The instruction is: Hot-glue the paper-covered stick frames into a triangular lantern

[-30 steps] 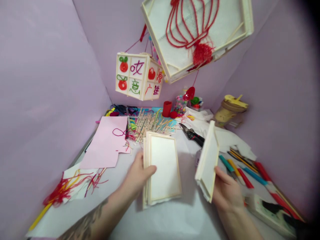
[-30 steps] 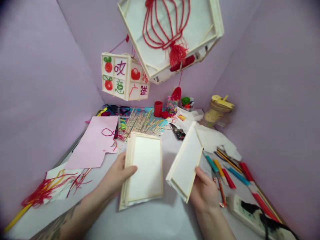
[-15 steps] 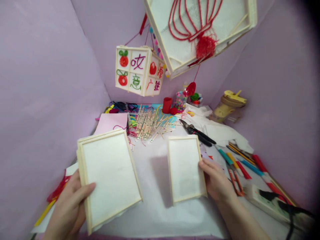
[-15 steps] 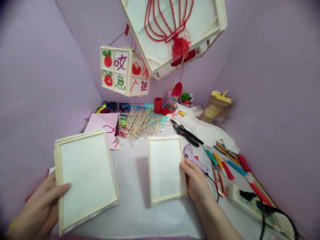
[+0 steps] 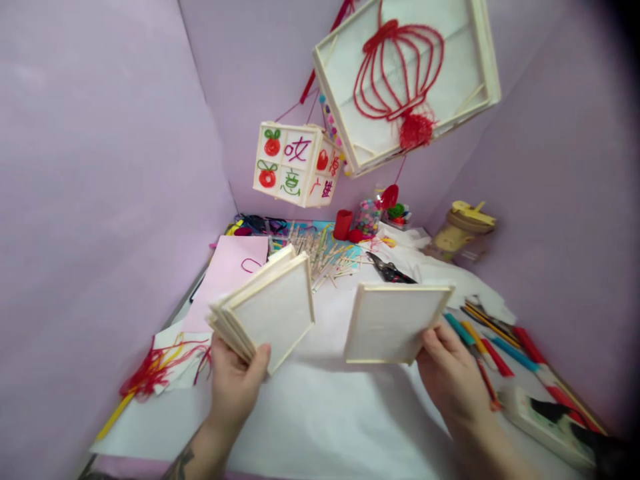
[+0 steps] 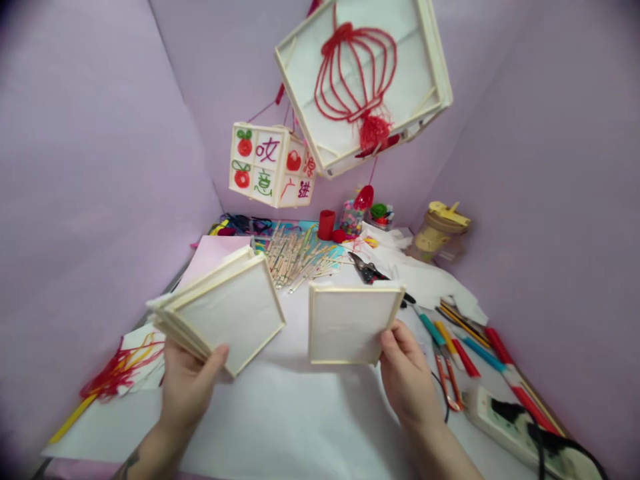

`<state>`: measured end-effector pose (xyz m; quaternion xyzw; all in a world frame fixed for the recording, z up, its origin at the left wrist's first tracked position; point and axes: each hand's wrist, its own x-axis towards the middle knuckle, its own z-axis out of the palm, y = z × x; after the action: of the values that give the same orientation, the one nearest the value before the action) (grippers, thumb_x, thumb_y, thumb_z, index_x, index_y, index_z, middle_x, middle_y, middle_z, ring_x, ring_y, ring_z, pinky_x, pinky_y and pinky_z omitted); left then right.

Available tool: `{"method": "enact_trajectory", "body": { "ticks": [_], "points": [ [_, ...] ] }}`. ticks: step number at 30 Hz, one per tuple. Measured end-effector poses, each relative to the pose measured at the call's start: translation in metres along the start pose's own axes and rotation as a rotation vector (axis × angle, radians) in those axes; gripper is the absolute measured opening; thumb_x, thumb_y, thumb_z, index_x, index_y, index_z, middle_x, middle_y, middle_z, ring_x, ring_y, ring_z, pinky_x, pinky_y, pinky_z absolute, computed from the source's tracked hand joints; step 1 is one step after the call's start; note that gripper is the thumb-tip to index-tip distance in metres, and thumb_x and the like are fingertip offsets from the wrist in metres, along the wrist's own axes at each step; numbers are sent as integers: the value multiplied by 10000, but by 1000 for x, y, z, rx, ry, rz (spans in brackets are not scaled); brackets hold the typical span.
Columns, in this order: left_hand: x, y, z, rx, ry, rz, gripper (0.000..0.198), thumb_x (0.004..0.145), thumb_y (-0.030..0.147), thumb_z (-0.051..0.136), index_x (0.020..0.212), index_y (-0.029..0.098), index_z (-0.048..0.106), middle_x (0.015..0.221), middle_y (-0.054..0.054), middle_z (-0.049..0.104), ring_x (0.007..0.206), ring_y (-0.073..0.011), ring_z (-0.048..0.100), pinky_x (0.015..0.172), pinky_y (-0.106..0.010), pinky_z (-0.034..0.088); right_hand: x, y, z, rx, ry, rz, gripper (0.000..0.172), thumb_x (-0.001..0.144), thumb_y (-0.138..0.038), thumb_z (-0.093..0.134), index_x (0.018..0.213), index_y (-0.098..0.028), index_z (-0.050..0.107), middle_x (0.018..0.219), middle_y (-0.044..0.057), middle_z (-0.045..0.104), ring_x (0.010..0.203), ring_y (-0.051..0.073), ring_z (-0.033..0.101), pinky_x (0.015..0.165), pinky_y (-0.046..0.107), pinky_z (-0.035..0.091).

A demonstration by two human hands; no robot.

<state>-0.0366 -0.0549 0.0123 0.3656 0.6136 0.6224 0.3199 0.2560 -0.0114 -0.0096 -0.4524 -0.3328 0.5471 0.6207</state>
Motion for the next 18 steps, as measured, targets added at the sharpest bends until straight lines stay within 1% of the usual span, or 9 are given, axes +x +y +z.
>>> {"method": "enact_trajectory", "body": {
  "ticks": [2, 3, 6, 8, 9, 11, 13, 14, 18],
  "points": [
    [-6, -9, 6, 53, -46, -10, 454, 680, 303, 735, 990, 230, 412, 851, -4, 640, 800, -202, 663, 730, -309, 541, 0, 2, 5, 6, 3, -80, 240, 756, -425, 729, 958, -302, 690, 863, -11, 712, 763, 194, 596, 683, 279, 456],
    [-8, -13, 8, 69, -70, -8, 434, 691, 315, 727, 977, 229, 412, 834, -2, 629, 787, -202, 658, 725, -314, 538, -1, 4, 7, 1, 5, -97, 225, 769, -425, 718, 959, -310, 683, 893, -12, 711, 795, 193, 595, 703, 277, 457],
    [-14, -25, 9, 117, -122, 30, 388, 724, 319, 706, 974, 230, 423, 817, 4, 601, 799, -200, 645, 759, -330, 529, -3, 14, 9, -39, -45, -81, 203, 789, -415, 702, 951, -298, 673, 1001, 3, 706, 901, 202, 601, 796, 285, 463],
    [-16, -27, 8, 159, -132, 55, 391, 731, 323, 706, 1000, 227, 438, 816, 2, 590, 823, -207, 643, 784, -340, 527, -4, 21, 9, -63, -91, -59, 267, 787, -400, 709, 1022, -282, 662, 1092, 24, 693, 984, 221, 597, 868, 313, 457],
    [-16, -27, 9, 175, -125, 66, 418, 726, 333, 713, 1027, 223, 445, 839, -7, 593, 841, -213, 643, 790, -344, 529, -3, 24, 8, -72, -100, -56, 316, 782, -395, 715, 1066, -273, 652, 1131, 36, 683, 1019, 233, 590, 893, 328, 452],
    [-17, -24, 11, 194, -98, 95, 513, 703, 355, 734, 1103, 213, 445, 965, -48, 610, 906, -229, 642, 805, -349, 532, -2, 27, 6, -90, -93, -63, 390, 773, -391, 725, 1128, -257, 634, 1174, 54, 672, 1068, 249, 579, 922, 347, 444],
    [-16, -18, 15, 201, -68, 119, 580, 688, 366, 746, 1156, 209, 441, 1095, -83, 602, 978, -238, 632, 838, -350, 529, -1, 28, 5, -109, -78, -67, 391, 764, -396, 731, 1116, -249, 644, 1164, 57, 681, 1073, 256, 585, 927, 350, 445],
    [-15, -16, 17, 204, -52, 122, 576, 692, 370, 743, 1158, 209, 445, 1116, -85, 601, 998, -238, 629, 858, -350, 523, -1, 27, 5, -112, -69, -63, 380, 759, -401, 734, 1098, -250, 653, 1149, 56, 689, 1063, 259, 594, 921, 351, 451],
    [-9, -9, 20, 220, 22, 70, 463, 719, 407, 723, 1058, 202, 484, 1006, -62, 635, 992, -244, 638, 885, -357, 510, -1, 18, 9, -42, -72, -14, 332, 750, -422, 738, 1033, -259, 675, 1084, 50, 716, 990, 266, 630, 857, 364, 493]
  ]
}}
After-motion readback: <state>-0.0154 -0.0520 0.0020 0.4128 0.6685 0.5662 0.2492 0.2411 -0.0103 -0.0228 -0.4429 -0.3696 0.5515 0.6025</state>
